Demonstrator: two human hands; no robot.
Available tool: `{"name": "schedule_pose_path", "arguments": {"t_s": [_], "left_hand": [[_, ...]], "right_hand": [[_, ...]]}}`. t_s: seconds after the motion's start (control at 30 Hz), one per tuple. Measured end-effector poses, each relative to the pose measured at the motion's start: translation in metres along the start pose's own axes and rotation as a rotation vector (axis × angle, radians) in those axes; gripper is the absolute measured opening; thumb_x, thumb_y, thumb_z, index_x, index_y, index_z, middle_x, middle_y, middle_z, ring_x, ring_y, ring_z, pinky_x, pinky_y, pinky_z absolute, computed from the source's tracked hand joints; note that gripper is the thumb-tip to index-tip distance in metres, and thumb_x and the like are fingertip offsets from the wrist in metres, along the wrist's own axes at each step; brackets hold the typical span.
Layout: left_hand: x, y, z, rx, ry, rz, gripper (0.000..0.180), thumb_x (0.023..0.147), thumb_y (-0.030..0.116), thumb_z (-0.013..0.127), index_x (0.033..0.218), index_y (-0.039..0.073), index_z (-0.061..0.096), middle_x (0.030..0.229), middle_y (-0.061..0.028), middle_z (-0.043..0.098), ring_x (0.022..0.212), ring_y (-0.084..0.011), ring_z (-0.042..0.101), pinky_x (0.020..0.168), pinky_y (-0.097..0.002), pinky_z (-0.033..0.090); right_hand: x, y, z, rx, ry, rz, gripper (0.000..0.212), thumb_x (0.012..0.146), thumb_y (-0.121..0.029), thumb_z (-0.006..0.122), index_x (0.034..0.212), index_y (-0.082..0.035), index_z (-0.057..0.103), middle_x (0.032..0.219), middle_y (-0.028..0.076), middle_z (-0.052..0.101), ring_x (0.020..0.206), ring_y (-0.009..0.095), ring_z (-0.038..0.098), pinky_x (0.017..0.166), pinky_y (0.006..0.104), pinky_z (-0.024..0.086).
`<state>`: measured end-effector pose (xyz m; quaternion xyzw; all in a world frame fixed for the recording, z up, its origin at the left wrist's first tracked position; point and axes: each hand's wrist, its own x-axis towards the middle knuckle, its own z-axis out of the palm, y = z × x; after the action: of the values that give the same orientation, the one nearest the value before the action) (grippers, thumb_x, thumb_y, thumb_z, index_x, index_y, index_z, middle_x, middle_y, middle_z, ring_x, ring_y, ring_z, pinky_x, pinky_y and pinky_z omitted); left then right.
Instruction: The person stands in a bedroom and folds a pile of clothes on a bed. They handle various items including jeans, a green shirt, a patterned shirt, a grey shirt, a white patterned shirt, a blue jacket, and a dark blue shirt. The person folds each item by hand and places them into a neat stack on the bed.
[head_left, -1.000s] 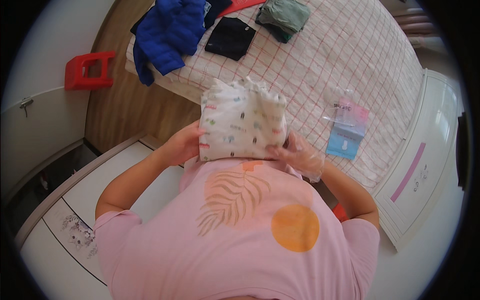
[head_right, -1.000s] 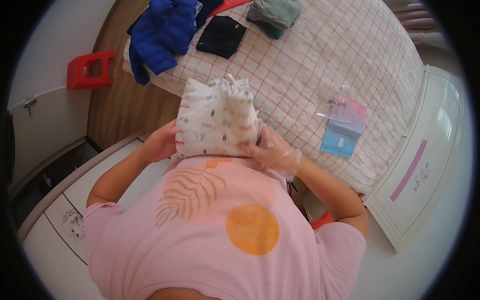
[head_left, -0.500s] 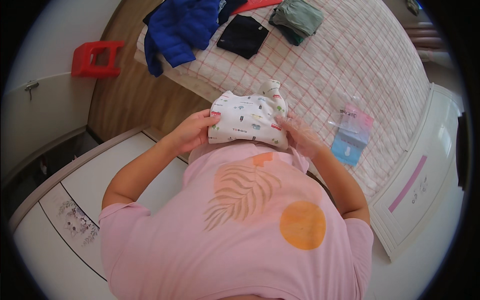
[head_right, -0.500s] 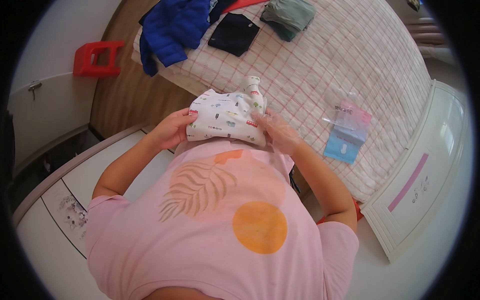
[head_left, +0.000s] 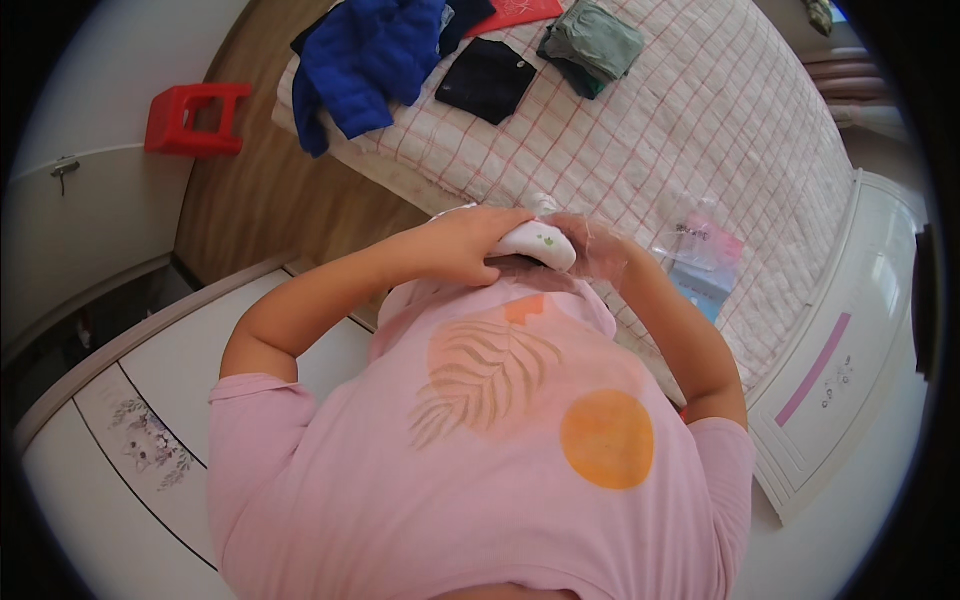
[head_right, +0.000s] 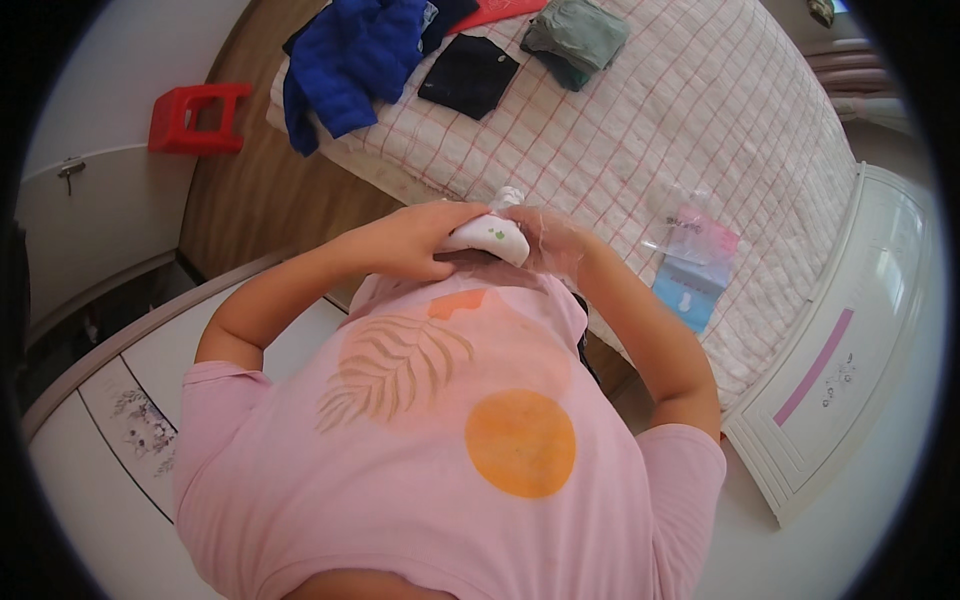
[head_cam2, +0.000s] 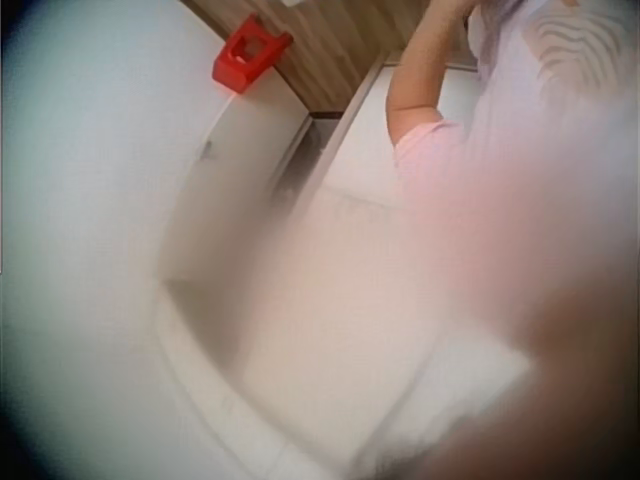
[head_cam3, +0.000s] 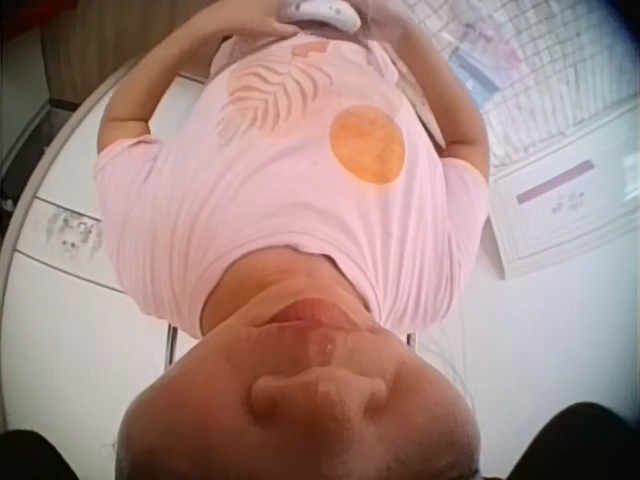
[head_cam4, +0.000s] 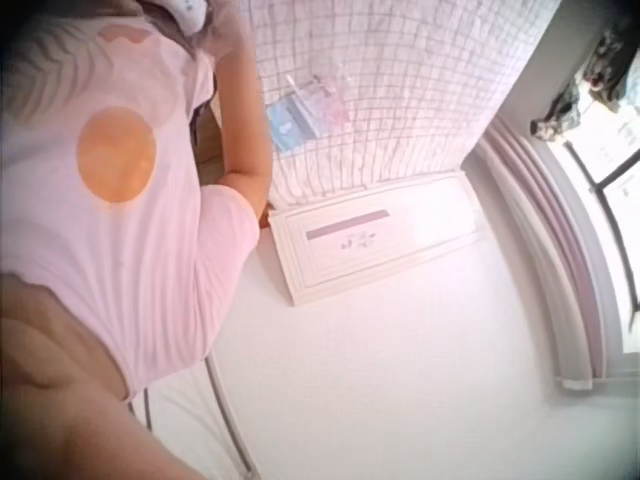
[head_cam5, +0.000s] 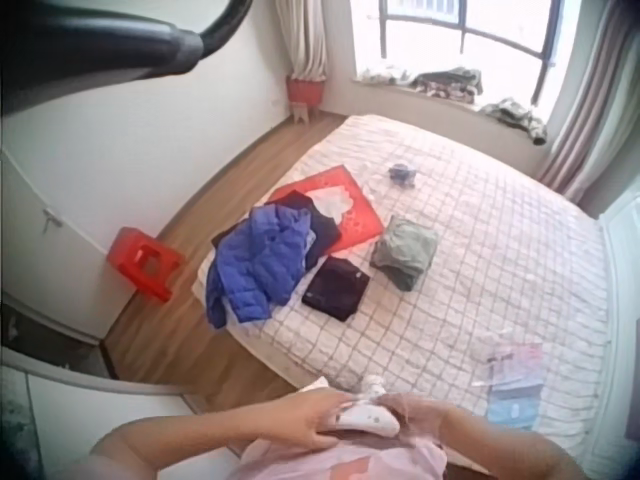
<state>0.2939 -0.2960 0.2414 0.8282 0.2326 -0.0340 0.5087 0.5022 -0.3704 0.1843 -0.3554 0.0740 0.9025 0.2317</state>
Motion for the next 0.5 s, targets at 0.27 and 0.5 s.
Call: {"name": "schedule_pose_path", "arguments": {"t_s": [0.27, 0.5], "left_hand": [[0.044, 0.009, -0.071, -1.125, -0.045, -0.323, 0.045, 0.078, 0.006, 0.059, 0.12, -0.001, 0.044, 0.103, -0.0113, 0.061, 0.091, -0.0208, 0.061, 0.079, -0.0339, 0.05], [0.041, 0.026, -0.091, -1.336, 0.051, -0.263, 0.042, 0.08, 0.011, 0.06, 0.118, -0.002, 0.045, 0.11, -0.0138, 0.056, 0.092, -0.0217, 0.06, 0.078, -0.0338, 0.051]], "right_hand": [[-0.037, -0.064, -0.083, -0.116, 0.482, -0.792, 0.038, 0.089, -0.029, 0.046, 0.113, 0.001, 0.045, 0.106, 0.011, 0.054, 0.092, 0.021, 0.056, 0.078, 0.0319, 0.049], [-0.01, 0.003, -0.026, 0.058, 0.34, -0.804, 0.037, 0.089, -0.029, 0.046, 0.113, -0.001, 0.045, 0.106, 0.01, 0.054, 0.092, 0.022, 0.056, 0.078, 0.0327, 0.049]]}}
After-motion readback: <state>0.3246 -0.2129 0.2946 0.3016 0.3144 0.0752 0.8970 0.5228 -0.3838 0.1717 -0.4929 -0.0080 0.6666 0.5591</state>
